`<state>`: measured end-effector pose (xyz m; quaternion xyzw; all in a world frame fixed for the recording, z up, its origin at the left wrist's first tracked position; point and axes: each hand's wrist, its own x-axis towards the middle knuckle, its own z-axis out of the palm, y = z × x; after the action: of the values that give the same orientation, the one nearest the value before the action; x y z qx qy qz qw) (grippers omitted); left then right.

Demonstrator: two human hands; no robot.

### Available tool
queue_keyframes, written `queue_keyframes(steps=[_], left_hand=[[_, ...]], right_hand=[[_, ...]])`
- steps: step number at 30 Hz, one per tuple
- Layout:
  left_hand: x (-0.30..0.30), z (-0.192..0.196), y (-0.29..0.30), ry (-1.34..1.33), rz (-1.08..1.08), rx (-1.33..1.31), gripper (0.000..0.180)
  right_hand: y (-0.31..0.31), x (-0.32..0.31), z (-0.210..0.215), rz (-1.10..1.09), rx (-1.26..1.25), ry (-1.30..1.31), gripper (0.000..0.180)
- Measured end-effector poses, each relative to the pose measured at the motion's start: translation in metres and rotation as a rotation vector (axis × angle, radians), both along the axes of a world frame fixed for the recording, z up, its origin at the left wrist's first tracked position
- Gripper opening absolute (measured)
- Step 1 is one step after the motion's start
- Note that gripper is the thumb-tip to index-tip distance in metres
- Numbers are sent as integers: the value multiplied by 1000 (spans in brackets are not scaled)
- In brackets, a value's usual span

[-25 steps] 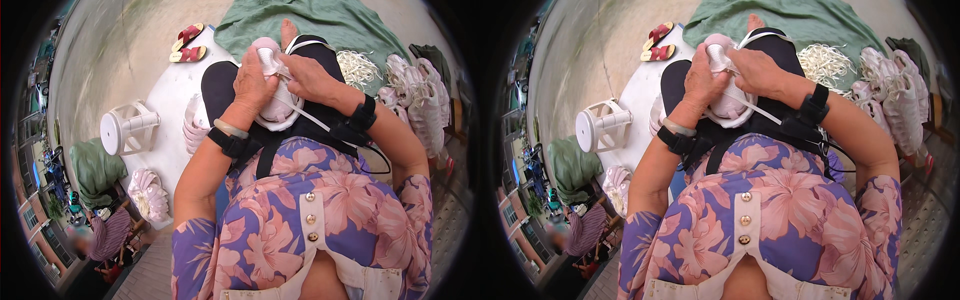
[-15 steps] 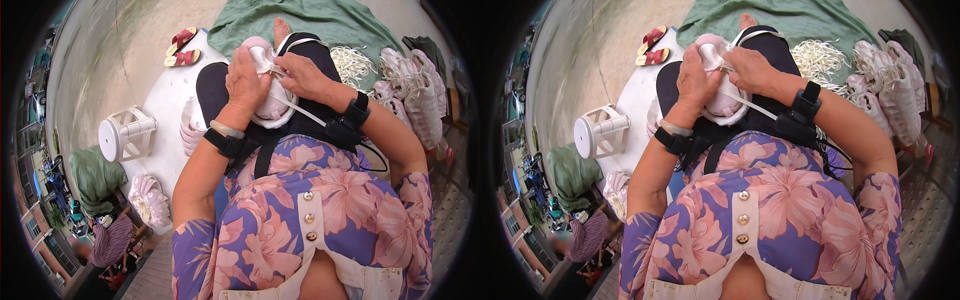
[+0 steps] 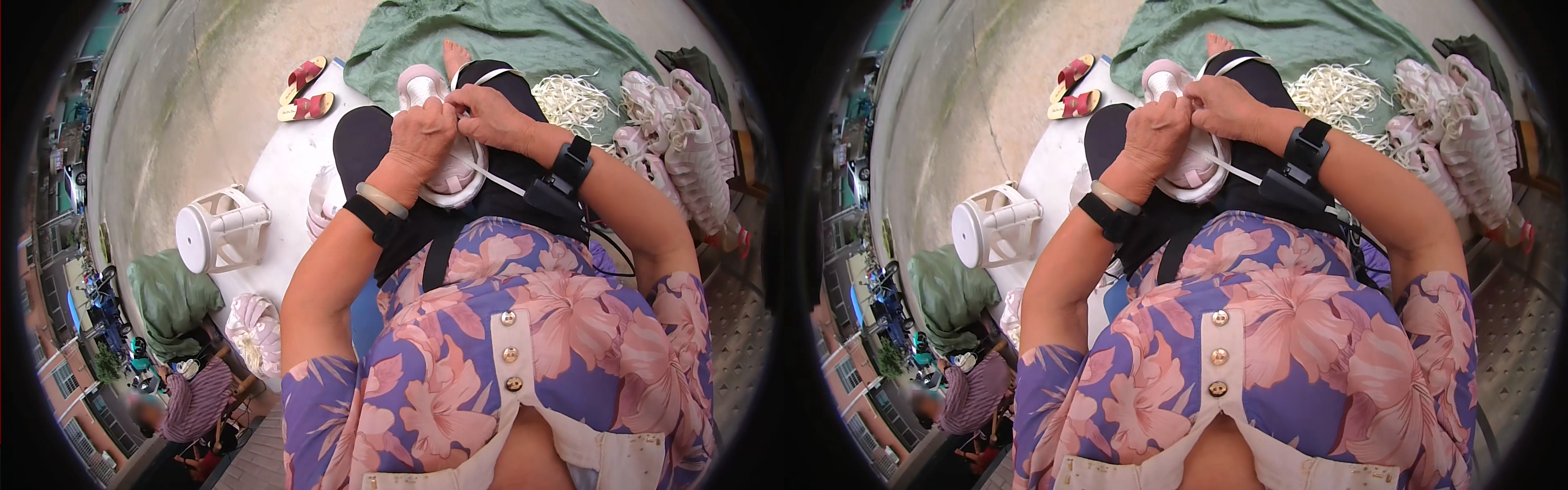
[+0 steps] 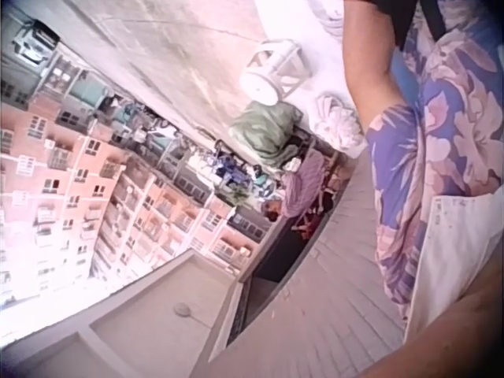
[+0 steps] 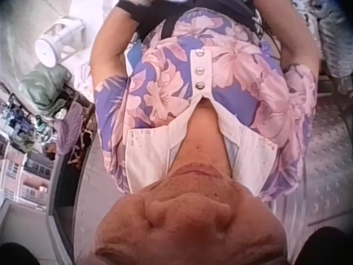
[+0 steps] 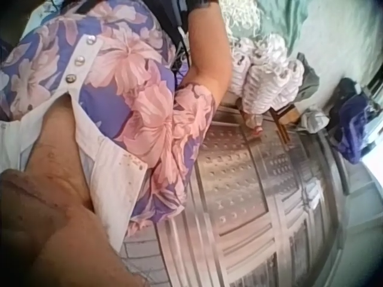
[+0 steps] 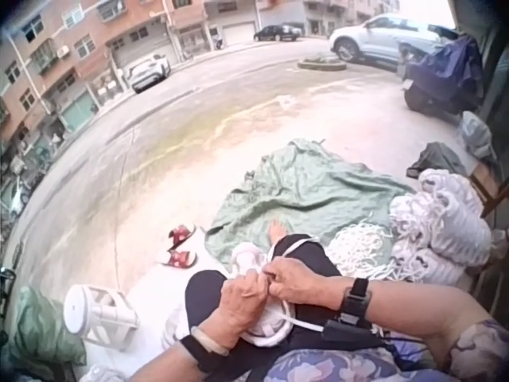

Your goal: Lacing and preparing a pair of pink and white sneakers.

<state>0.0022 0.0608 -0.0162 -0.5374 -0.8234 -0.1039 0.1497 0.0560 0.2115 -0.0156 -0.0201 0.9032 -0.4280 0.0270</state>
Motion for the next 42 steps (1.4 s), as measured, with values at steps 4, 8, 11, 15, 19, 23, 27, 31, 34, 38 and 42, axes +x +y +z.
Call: queue_keyframes(steps=[4,8,11,15,19,23,27,31,34,38,42], left_hand=[[8,11,-10,-175,62,2,8],[28,45,-59,-432,148,175,11],[37,52,-130,-602,361,115,17],[55,31,-265,-559,785,-4,22],[82,-12,-355,-489,1060,-100,24],[79,-27,-332,-695,1126,-98,23],[32,2,-242,-744,806,150,17],[1,29,-156,-586,413,251,11],[-3,39,-105,-507,271,231,14],[-2,36,-67,-425,147,92,13],[5,25,-57,-465,147,77,17]], right_hand=[[-10,18,3,-145,-123,45,36],[-11,31,13,-176,-58,81,43],[-1,36,16,-218,-73,13,43],[10,27,8,-293,-295,-124,48],[13,6,18,-318,-426,-227,33],[5,-22,11,-336,-332,-340,36],[1,-34,0,-359,140,-176,33],[4,-35,-15,-409,213,-63,26],[11,-33,-9,-449,359,149,22],[11,-14,11,-479,236,85,16],[3,-3,14,-462,175,328,13]])
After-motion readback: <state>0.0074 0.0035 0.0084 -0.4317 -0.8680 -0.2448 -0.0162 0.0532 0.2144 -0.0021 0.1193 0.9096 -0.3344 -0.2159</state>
